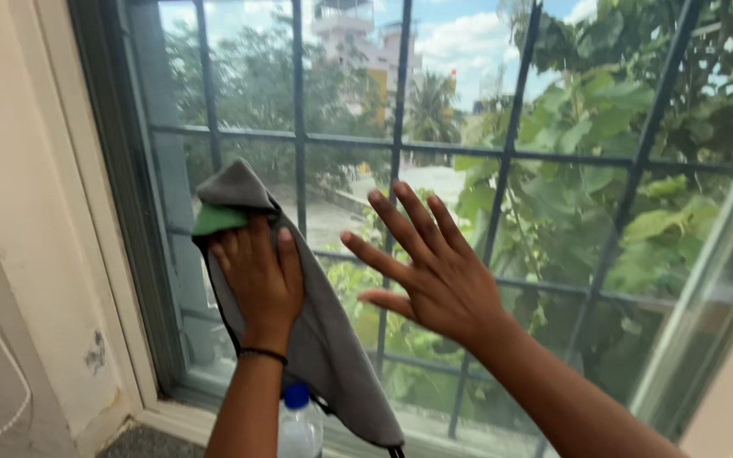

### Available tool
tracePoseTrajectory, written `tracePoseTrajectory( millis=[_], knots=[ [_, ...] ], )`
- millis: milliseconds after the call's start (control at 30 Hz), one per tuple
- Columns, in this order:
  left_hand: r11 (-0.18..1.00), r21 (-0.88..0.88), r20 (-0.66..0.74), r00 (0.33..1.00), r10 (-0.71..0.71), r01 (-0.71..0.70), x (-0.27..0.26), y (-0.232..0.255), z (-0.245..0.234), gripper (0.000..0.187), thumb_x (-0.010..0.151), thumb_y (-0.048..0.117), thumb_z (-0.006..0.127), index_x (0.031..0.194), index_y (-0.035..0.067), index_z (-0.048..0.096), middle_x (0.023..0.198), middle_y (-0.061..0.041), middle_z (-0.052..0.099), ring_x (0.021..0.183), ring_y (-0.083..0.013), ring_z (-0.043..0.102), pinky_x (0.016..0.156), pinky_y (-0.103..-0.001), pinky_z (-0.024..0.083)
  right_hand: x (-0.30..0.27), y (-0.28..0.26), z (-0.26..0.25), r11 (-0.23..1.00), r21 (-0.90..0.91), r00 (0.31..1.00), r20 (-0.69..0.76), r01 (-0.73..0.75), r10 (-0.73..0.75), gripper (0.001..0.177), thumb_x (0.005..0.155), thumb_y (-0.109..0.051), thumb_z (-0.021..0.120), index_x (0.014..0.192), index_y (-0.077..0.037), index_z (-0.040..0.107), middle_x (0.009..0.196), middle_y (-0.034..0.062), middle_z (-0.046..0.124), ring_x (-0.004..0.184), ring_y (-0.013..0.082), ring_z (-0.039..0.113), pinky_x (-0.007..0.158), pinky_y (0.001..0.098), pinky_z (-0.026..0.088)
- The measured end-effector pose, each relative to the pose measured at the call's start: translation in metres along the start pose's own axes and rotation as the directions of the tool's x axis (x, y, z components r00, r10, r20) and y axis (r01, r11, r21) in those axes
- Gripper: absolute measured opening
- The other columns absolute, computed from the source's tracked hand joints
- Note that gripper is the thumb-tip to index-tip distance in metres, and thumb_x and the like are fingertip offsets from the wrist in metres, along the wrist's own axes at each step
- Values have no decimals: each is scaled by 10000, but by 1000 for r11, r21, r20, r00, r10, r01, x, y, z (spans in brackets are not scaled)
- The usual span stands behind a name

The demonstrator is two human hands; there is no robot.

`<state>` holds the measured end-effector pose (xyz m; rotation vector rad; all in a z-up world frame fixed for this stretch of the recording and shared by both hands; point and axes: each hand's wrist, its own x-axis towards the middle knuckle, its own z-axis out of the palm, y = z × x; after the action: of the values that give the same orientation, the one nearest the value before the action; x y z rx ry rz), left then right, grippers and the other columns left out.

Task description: The person cleans the tracks and glass of a sliding window by wiping them with a cloth and applying liquid from a spray bottle.

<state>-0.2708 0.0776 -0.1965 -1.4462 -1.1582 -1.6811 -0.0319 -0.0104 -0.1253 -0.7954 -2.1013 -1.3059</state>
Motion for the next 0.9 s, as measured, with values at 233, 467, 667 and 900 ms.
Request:
tracePoseTrajectory(
  millis=[233, 467, 667, 900],
  knots=[
    [951, -82, 177, 935, 307, -297, 2, 48, -1, 453, 1071, 408, 461, 1364, 88, 590, 1370, -216, 579, 1384, -459, 451, 1195, -704, 196, -1, 1, 4, 1000, -19, 1000, 0, -4, 4, 791, 945, -775, 394, 1636, -416, 257, 1730, 69, 146, 1595, 305, 109, 1311, 513, 56],
    [950, 30, 129, 944, 305, -311, 50, 16, 2, 507, 1093, 436, 458, 1411, 63, 587, 1356, -246, 569, 1360, -470, 439, 1202, -669, 226, -1, -2, 4, 1000, -20, 1000, 4, -6, 6, 782, 960, -761, 417, 1635, -403, 249, 1722, 93, 142, 1586, 323, 95, 1290, 508, 46],
    [999, 16, 6, 999, 44, -44, 38, -38, 2, 596, 1147, 415, 392, 1492, -59, 500, 1391, -324, 530, 1381, -529, 435, 1211, -685, 201, 0, -2, 2, 1000, 1, 1000, 1, -13, 13, 815, 941, -764, 442, 1639, -403, 224, 1727, 89, 138, 1589, 321, 92, 1298, 498, 29],
    [993, 116, -13, 1000, -15, 16, -10, -57, 8, 585, 1160, 384, 410, 1521, -74, 450, 1435, -350, 509, 1393, -539, 420, 1211, -676, 212, 0, -3, -4, 1000, 1, 1000, -9, -4, 4, 774, 976, -732, 437, 1645, -391, 247, 1728, 83, 164, 1595, 296, 103, 1301, 488, 36]
  ],
)
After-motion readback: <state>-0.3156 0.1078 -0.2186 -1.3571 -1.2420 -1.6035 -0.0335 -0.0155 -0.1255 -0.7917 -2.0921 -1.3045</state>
